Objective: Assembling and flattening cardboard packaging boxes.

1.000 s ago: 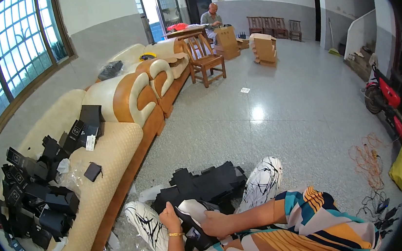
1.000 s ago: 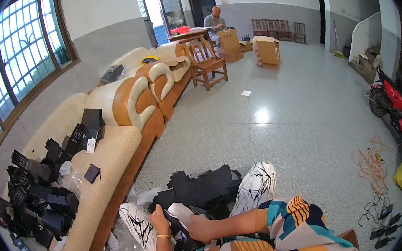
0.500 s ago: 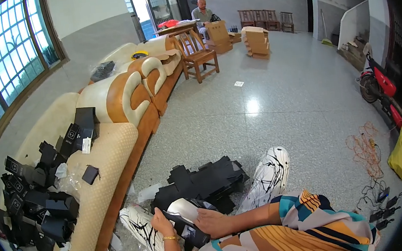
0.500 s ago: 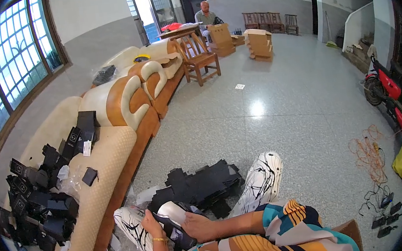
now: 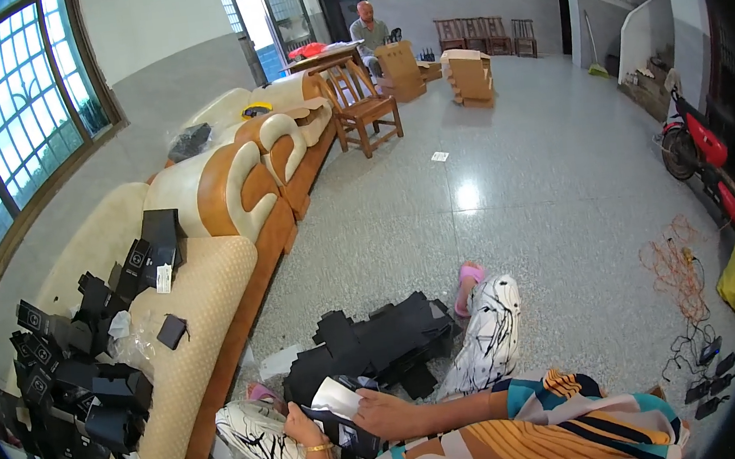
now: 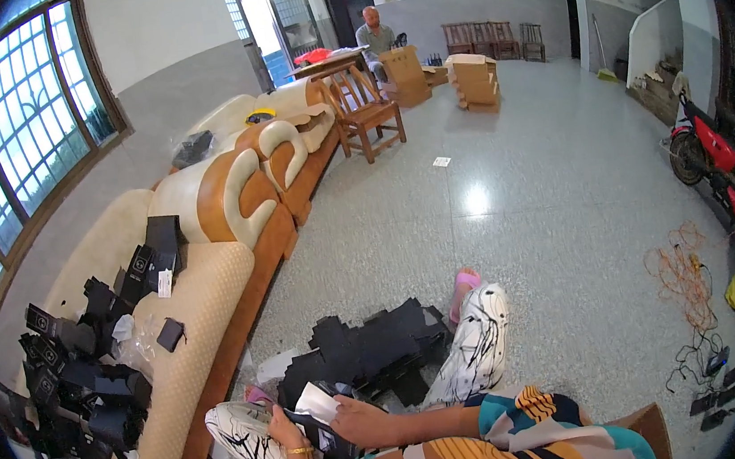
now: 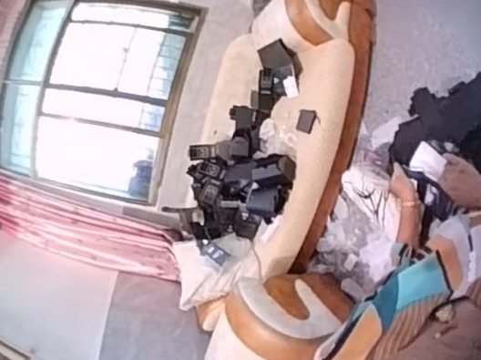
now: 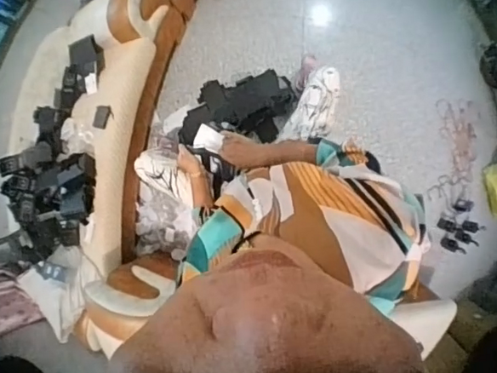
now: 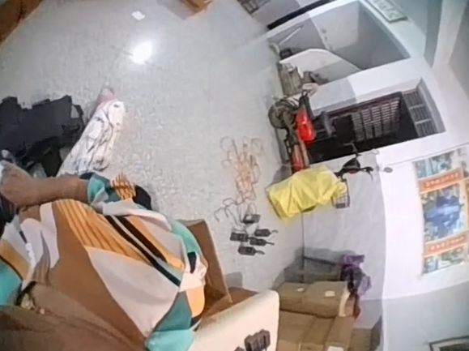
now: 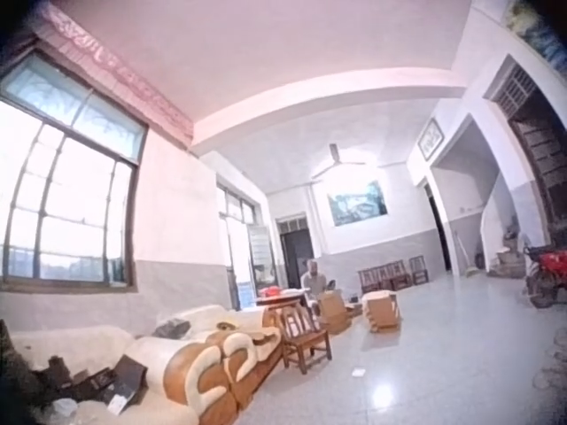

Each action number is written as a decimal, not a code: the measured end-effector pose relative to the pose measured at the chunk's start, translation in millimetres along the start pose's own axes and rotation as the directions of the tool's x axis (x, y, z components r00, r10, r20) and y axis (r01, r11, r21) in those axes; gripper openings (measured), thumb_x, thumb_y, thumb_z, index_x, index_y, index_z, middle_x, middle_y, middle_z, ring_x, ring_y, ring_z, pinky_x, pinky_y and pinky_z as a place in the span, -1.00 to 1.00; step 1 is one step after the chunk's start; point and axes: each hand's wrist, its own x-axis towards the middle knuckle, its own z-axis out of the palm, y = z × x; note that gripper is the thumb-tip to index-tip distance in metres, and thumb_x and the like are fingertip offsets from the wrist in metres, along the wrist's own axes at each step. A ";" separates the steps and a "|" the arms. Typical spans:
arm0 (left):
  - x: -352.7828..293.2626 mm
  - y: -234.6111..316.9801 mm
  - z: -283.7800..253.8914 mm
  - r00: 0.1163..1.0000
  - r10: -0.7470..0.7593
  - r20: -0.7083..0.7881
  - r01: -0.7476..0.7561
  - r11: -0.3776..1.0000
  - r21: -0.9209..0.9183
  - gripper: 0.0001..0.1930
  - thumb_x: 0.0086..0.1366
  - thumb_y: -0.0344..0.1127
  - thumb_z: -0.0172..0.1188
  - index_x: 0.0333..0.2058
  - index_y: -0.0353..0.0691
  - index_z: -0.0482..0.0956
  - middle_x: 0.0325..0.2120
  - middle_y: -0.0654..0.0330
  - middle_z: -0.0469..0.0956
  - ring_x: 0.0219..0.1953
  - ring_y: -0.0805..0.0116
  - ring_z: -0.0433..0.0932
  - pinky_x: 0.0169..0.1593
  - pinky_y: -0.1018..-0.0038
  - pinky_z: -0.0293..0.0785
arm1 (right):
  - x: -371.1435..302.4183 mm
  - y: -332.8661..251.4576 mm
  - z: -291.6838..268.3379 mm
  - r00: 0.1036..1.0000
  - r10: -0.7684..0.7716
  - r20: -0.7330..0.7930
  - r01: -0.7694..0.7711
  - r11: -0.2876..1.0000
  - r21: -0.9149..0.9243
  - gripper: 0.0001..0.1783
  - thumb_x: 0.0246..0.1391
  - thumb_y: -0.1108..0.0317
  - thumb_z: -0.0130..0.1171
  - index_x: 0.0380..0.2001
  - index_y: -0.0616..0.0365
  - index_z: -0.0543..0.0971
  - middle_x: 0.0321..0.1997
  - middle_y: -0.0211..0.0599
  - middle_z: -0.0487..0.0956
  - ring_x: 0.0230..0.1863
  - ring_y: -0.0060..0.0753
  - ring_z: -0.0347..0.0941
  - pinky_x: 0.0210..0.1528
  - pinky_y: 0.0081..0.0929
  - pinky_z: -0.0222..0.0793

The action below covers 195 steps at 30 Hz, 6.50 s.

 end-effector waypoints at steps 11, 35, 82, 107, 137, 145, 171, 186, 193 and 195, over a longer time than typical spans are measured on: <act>7.6 -22.0 4.6 0.997 -0.082 -0.003 0.081 0.985 0.155 -0.50 0.22 -0.06 -0.03 -0.63 -0.47 0.44 -0.74 0.24 0.34 -0.65 0.43 0.23 -0.52 0.36 0.21 | -2.0 2.2 1.9 0.995 0.038 -0.097 -0.031 0.996 0.080 -0.85 -0.10 0.40 -0.03 -0.42 0.22 0.43 -0.54 -0.27 0.45 -0.28 -0.33 0.43 0.21 -0.32 -0.04; 8.7 -39.9 17.0 0.998 -0.061 -0.008 0.061 0.990 0.126 -0.51 0.19 -0.13 0.04 -0.68 -0.55 0.43 -0.80 0.22 0.34 -0.67 0.45 0.23 -0.55 0.36 0.18 | -8.4 5.1 8.0 1.000 0.011 0.006 -0.012 0.987 0.158 -0.60 -0.07 0.48 -0.04 -0.10 0.40 0.39 -0.42 -0.09 0.50 -0.19 -0.22 0.44 0.22 -0.26 0.00; 15.9 46.4 7.9 0.834 0.397 0.384 0.449 -0.083 -0.890 -0.58 0.41 -0.22 -0.51 -0.70 -0.04 0.02 -0.80 0.33 0.07 -0.65 0.47 0.09 -0.14 0.47 0.18 | -51.4 65.2 109.1 0.089 0.680 0.728 -0.674 -0.497 0.547 -0.15 -0.23 0.05 0.34 0.06 0.29 0.23 0.01 0.02 0.38 -0.02 -0.11 0.38 -0.04 -0.23 0.34; -43.1 32.0 39.5 0.535 -0.160 0.829 0.843 0.163 -0.513 -0.54 0.22 0.00 0.07 0.04 0.01 0.28 -0.10 0.28 0.38 -0.04 0.29 0.33 0.03 0.26 0.29 | -35.7 98.3 -28.2 0.410 0.907 0.089 0.006 -0.100 0.995 -0.71 0.00 0.34 0.19 -0.19 0.21 0.49 -0.24 -0.38 0.54 -0.25 -0.59 0.42 -0.18 -0.57 0.33; 117.9 -43.9 109.0 0.681 -0.487 0.547 0.689 0.678 -0.255 -0.80 0.10 -0.21 0.26 -0.36 -0.13 0.49 -0.53 0.38 0.51 -0.59 0.58 0.43 -0.63 0.66 0.30 | -31.5 291.7 129.2 0.121 0.992 0.043 -0.682 0.052 0.729 -0.49 0.15 0.14 -0.15 -0.33 0.53 0.47 -0.40 0.18 0.51 -0.33 -0.15 0.44 -0.28 -0.24 0.28; 78.6 -115.8 158.2 0.658 -0.666 0.353 0.684 0.724 0.092 -0.67 0.06 -0.18 0.28 -0.25 -0.24 0.51 -0.47 0.32 0.54 -0.57 0.51 0.45 -0.54 0.58 0.33 | -144.0 302.0 261.1 0.133 0.973 0.186 -0.893 0.037 0.448 -0.54 0.11 0.06 -0.11 -0.44 0.32 0.49 -0.34 0.11 0.51 -0.26 0.11 0.43 -0.20 -0.12 0.28; 66.5 -142.7 195.0 0.357 -0.155 0.921 -0.835 0.390 0.390 -0.26 -0.01 -0.31 0.26 0.17 0.02 0.15 0.22 -0.05 -0.05 0.25 -0.05 -0.02 0.16 0.09 0.15 | -86.8 286.6 269.7 0.621 0.749 0.231 -0.737 0.658 -0.154 -0.47 -0.01 0.46 -0.10 0.11 0.08 0.26 0.07 0.02 0.28 0.04 -0.05 0.26 -0.02 -0.28 0.26; 67.2 -134.0 255.0 0.478 -0.393 0.786 -0.819 0.125 0.560 0.43 -0.61 -0.13 0.56 0.27 0.07 -0.27 -0.04 0.02 0.20 -0.06 -0.06 0.21 -0.03 0.27 0.37 | -77.1 293.3 300.8 0.532 0.797 0.285 -0.756 0.599 -0.264 -0.35 0.02 0.51 -0.13 0.24 0.07 0.05 0.23 0.24 0.07 0.12 0.06 0.21 0.06 -0.27 0.27; 84.5 -126.9 263.5 0.426 -0.519 0.741 -0.837 0.085 0.540 0.50 -0.64 -0.06 0.56 0.27 0.04 -0.37 -0.14 0.10 0.25 -0.16 0.07 0.29 -0.12 0.33 0.37 | -61.2 305.1 310.3 0.494 0.800 0.341 -0.716 0.596 -0.362 -0.30 -0.03 0.52 -0.07 0.23 0.17 0.02 0.21 0.23 0.10 0.07 0.04 0.25 -0.03 -0.36 0.34; 85.9 -129.0 267.3 0.437 -0.524 0.731 -0.847 0.032 0.530 0.47 -0.61 -0.09 0.55 0.27 0.03 -0.35 -0.17 0.14 0.29 -0.20 0.15 0.33 -0.17 0.37 0.37 | -68.3 307.3 319.9 0.502 0.794 0.344 -0.728 0.602 -0.328 -0.29 -0.03 0.51 -0.06 0.23 0.17 0.02 0.23 0.21 0.08 0.09 0.04 0.24 0.00 -0.35 0.31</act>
